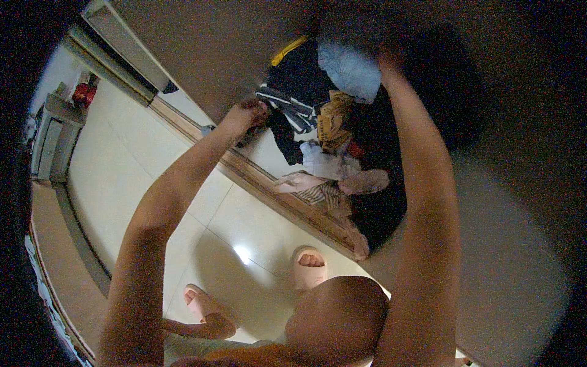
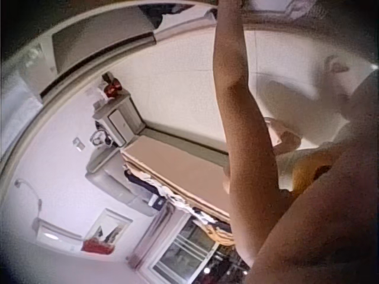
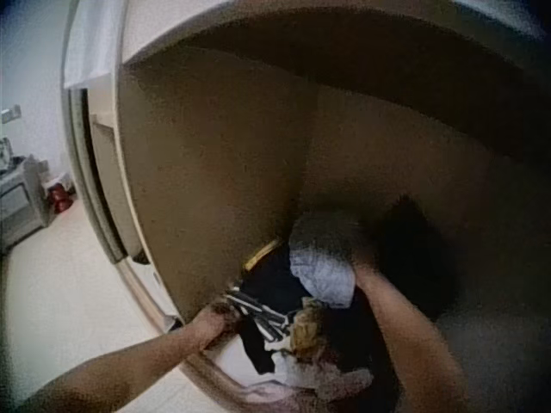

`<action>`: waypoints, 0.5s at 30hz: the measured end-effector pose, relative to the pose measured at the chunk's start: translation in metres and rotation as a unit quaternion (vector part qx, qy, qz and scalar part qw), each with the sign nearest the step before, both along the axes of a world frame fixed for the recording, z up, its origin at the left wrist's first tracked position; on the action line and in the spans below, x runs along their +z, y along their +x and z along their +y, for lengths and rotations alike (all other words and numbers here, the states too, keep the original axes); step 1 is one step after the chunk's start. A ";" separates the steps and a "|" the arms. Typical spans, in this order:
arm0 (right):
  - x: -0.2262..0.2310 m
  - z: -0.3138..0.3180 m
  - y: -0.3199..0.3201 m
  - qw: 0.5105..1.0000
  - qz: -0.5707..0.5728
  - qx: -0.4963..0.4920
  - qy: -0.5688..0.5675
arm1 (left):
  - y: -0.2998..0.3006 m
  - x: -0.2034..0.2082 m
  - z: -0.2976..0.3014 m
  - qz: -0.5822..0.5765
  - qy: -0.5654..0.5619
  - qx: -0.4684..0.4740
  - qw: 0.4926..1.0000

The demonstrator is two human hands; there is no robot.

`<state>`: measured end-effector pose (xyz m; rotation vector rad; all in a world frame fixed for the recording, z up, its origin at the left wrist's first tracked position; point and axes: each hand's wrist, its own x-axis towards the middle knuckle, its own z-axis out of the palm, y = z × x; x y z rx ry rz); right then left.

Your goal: The person takes items from a desk drawer and organizes them into black and blue bags, puts a blue bag on a desk, and then retrieves a dark shirt from a wardrobe and lays it flat on a bed.

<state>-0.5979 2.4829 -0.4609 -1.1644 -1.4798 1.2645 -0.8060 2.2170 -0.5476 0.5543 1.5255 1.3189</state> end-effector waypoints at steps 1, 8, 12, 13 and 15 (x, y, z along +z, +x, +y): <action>0.003 -0.014 -0.004 1.000 0.009 0.011 0.013 | -0.015 -0.014 0.010 -0.026 -0.003 0.008 1.000; -0.010 0.001 0.003 0.995 0.040 -0.069 0.061 | -0.011 -0.043 0.102 -0.009 -0.063 0.157 0.986; -0.014 -0.017 -0.032 0.997 0.075 -0.033 -0.004 | -0.037 -0.074 0.108 0.010 -0.078 0.200 0.977; -0.019 -0.009 -0.024 0.997 0.077 -0.021 0.008 | -0.024 -0.062 0.114 0.007 -0.077 0.194 0.978; -0.021 0.004 0.003 0.997 0.075 -0.026 0.023 | 0.023 -0.011 0.122 0.263 -0.099 0.193 0.940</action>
